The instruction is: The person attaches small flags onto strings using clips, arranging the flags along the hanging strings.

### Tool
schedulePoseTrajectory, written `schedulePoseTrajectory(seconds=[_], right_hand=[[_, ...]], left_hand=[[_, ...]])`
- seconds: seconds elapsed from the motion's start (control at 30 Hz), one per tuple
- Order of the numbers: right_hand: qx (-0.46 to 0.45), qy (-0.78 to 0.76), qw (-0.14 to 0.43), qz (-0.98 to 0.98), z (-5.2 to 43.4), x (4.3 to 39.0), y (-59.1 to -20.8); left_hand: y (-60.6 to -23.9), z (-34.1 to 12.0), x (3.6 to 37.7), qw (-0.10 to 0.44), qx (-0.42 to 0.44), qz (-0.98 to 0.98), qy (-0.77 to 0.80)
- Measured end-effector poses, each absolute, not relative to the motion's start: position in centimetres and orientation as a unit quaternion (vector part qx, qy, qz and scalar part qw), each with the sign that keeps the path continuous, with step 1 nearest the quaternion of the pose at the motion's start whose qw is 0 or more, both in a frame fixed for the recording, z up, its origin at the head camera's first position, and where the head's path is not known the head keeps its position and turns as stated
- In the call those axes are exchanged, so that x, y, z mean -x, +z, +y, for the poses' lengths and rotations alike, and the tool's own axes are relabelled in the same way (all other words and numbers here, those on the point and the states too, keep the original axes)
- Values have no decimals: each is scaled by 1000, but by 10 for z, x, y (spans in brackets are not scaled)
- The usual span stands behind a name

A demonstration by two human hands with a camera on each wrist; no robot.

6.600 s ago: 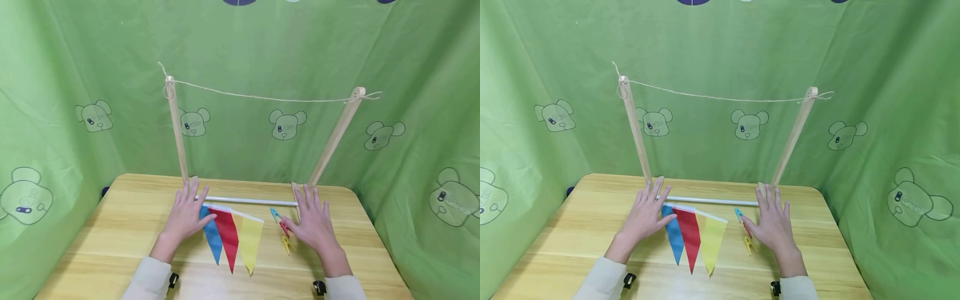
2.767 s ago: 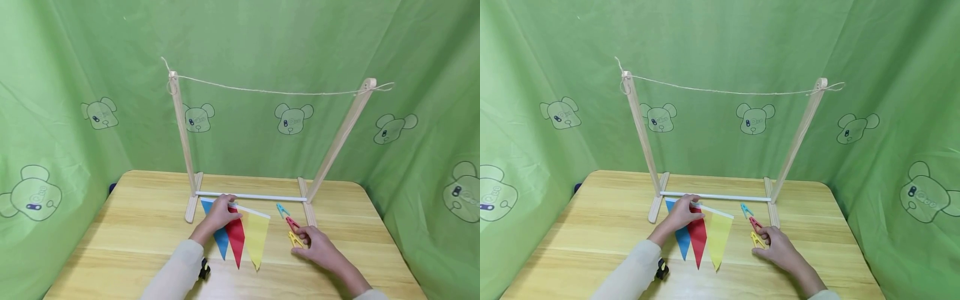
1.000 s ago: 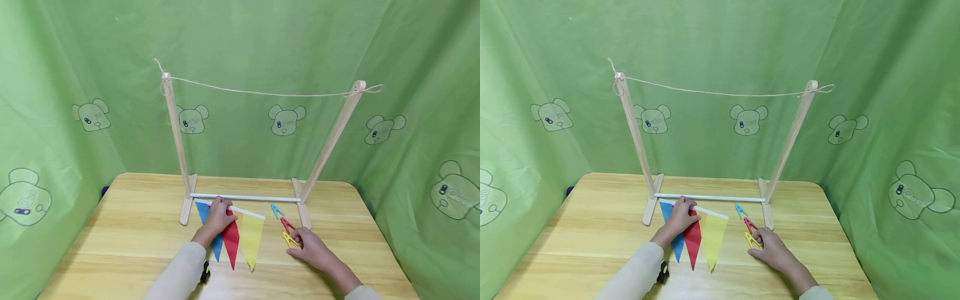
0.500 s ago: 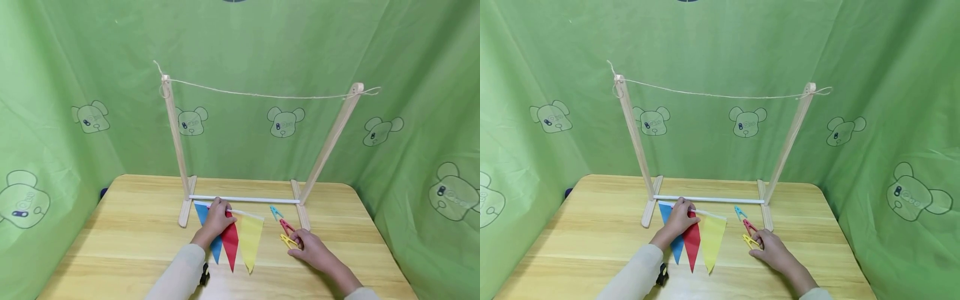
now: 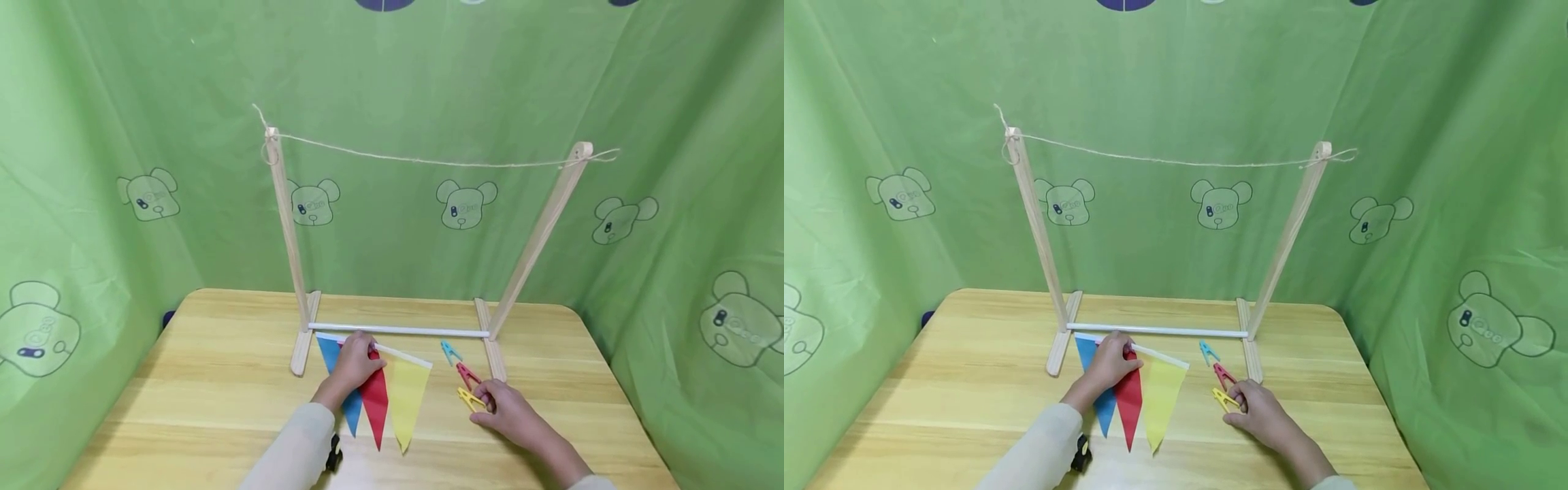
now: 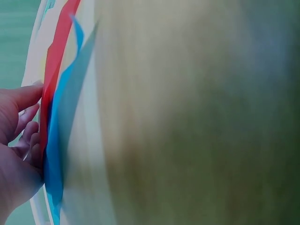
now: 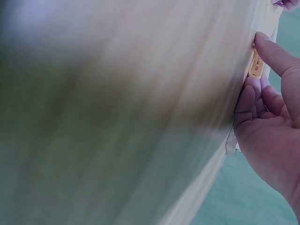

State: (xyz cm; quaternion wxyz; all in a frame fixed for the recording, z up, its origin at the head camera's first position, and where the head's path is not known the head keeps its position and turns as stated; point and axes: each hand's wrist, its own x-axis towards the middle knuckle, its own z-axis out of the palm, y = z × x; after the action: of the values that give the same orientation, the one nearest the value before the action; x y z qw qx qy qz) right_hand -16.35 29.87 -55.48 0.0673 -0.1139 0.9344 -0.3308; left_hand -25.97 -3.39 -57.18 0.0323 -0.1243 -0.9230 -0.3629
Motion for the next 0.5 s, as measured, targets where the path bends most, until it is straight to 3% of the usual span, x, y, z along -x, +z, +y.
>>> schedulePoseTrajectory(seconds=[0.5], right_hand=[[126, -327, 64, 934, 300, 163, -553]], left_hand=[[-571, -34, 258, 28, 137, -920, -366]])
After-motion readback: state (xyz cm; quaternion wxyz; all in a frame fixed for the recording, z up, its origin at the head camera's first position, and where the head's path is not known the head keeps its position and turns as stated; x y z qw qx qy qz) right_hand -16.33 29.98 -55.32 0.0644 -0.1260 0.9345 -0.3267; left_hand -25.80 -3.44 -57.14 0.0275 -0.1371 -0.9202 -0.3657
